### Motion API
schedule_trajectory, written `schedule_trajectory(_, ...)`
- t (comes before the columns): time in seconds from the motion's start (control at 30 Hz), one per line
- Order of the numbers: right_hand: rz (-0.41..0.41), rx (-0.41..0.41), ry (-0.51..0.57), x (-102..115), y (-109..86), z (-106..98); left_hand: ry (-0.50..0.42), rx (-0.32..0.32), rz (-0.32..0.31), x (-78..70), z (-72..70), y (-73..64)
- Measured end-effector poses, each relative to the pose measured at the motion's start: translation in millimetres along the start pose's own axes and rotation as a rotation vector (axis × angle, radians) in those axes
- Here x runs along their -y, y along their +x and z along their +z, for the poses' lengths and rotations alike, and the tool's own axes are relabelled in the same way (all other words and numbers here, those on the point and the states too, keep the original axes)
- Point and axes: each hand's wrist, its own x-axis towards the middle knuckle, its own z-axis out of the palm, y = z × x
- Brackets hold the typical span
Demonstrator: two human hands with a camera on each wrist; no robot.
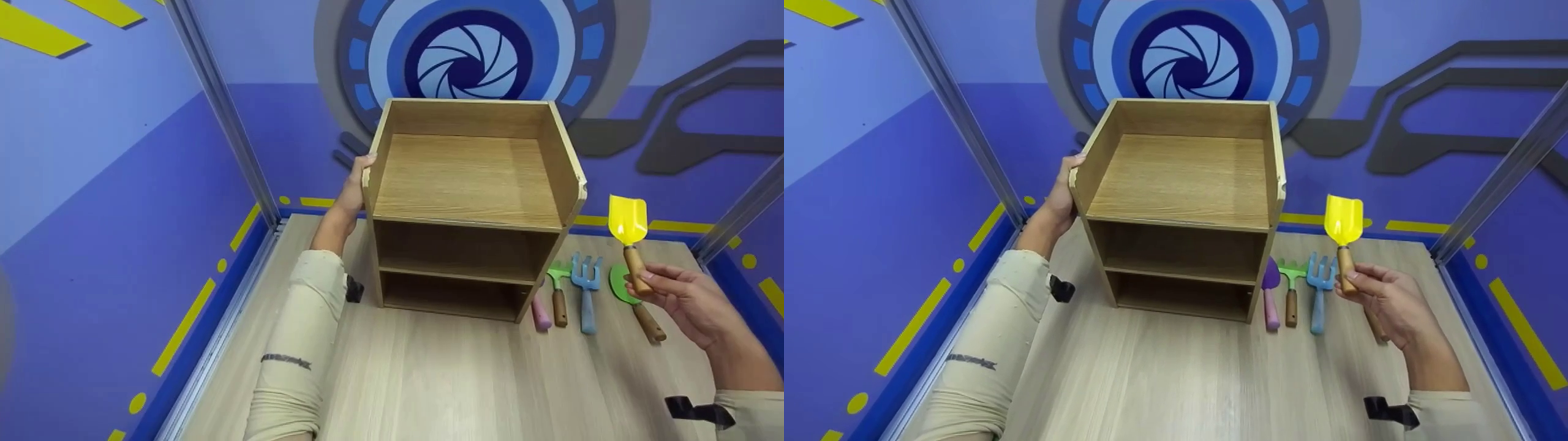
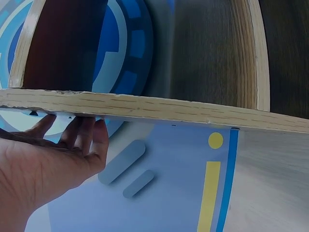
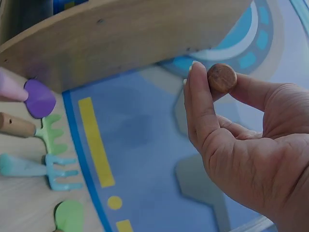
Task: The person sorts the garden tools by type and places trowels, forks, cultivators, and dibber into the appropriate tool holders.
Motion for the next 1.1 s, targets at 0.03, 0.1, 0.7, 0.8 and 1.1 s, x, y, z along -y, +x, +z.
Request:
schedule_trajectory(0.03,-0.011,-0.004,-0.012,2,-0.6,4,-0.001,-0.001,-0.002,0.0,-0.3,-0.3)
schedule_trajectory(0.1,-0.033,-0.008,-0.02,6,-2.3,11,0.001,0.001,0.0,0.0,-0.6,-0.3)
schedule_trajectory(0.7,-0.192,-0.012,-0.061,40,-8.8,49,0.012,0.004,0.001,0.5,0.2,-0.1)
schedule_trajectory(0.8,-0.216,0.013,-0.064,44,-8.4,53,0.008,0.006,0.006,0.9,-0.1,0.1)
schedule_trajectory(1.1,-0.281,0.047,-0.029,54,-7.1,66,0.01,0.007,0.002,-0.1,-0.5,0.3)
